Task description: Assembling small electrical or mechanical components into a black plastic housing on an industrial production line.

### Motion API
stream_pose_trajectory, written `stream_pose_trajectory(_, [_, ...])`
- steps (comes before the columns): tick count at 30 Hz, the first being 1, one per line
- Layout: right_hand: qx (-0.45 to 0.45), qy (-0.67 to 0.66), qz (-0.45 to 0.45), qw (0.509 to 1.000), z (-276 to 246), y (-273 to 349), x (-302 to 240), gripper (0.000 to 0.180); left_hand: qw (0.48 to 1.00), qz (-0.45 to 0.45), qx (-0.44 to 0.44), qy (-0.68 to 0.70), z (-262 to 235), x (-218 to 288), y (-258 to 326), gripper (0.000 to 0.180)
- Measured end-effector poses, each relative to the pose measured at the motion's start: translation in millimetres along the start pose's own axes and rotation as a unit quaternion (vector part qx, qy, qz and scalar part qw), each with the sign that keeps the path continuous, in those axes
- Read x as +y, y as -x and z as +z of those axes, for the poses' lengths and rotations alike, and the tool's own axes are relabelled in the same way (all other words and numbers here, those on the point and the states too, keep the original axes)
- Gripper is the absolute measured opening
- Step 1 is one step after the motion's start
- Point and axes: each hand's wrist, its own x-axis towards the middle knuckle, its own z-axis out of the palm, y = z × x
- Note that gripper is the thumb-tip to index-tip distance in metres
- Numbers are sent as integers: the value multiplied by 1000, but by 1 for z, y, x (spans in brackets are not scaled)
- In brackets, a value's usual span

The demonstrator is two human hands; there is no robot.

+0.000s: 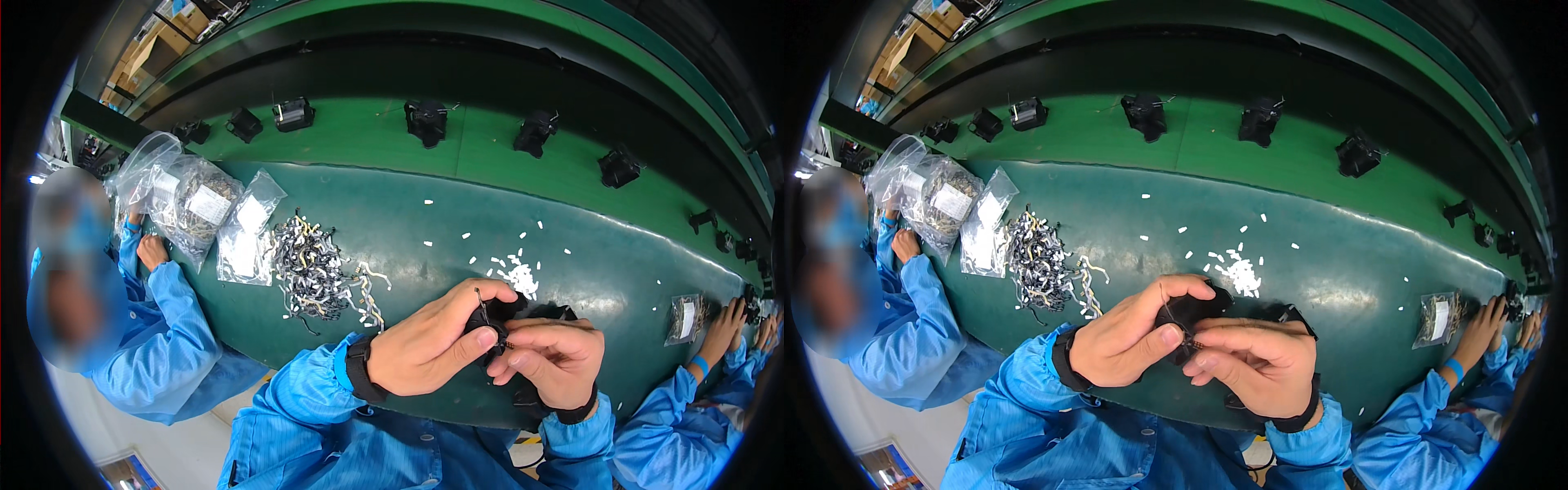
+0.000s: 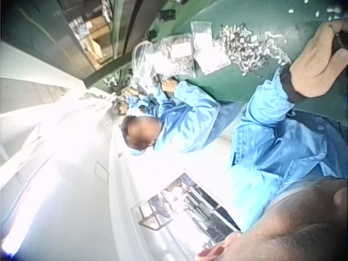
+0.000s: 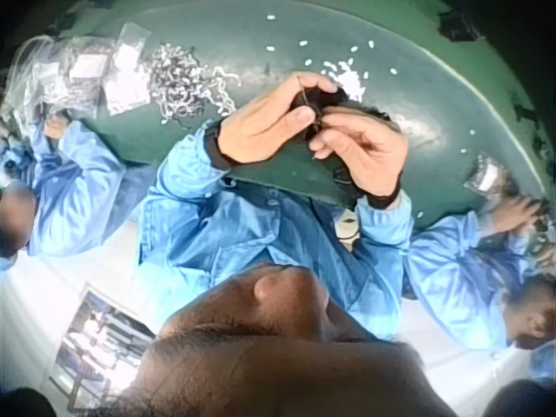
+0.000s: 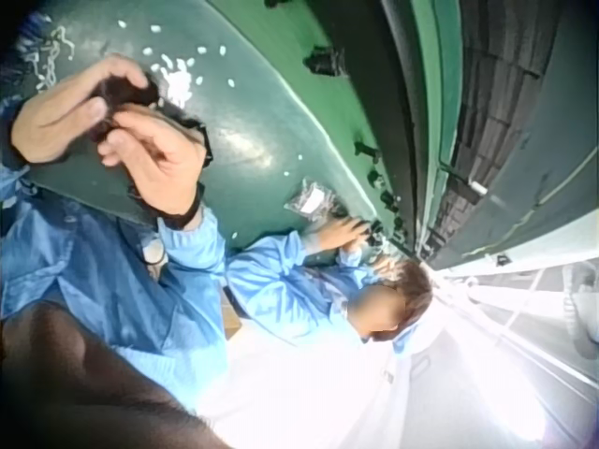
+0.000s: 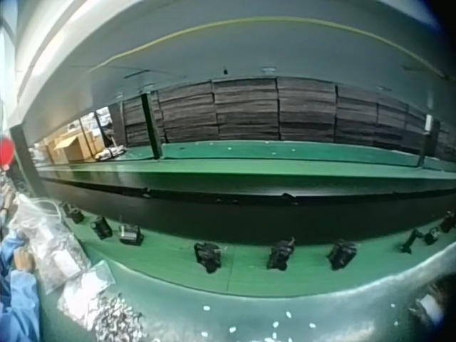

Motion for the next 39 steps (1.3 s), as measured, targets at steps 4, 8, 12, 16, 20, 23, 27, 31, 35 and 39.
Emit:
stream_pose_trajectory(4, [15,29,17,999,4,-1,-1,16,1000,6,17,-2,3,-5,0,45])
stream_pose_trajectory(8, [30,27,33,999,6,0,1,14,998,18,46,-23,7,-9,-1,42])
stream_pose_trajectory(12, [25,-22,33,999,6,-2,4,11,997,33,60,-36,7,-9,-2,40])
stream_pose_trajectory(16, [24,10,43,999,4,-2,5,17,999,9,46,-2,6,-7,-1,40])
stream_pose_trajectory(20, [60,353,-179,917,14,-2,11,23,997,-38,70,-4,10,-6,2,51])
stream_pose_trajectory(23, [115,323,-159,926,18,0,13,14,996,-26,87,12,13,-1,1,51])
stream_pose_trajectory(27, [192,20,-33,981,11,-3,12,14,994,-26,92,59,11,5,1,43])
stream_pose_trajectory(31, [241,61,-181,952,-4,-6,16,14,972,112,180,-96,13,-10,-3,23])
stream_pose_trajectory(35, [106,41,-35,993,2,8,6,19,902,217,274,-252,16,-20,-4,21])
stream_pose_trajectory(39, [34,-82,36,995,14,5,8,20,842,221,295,-394,13,-10,-3,23])
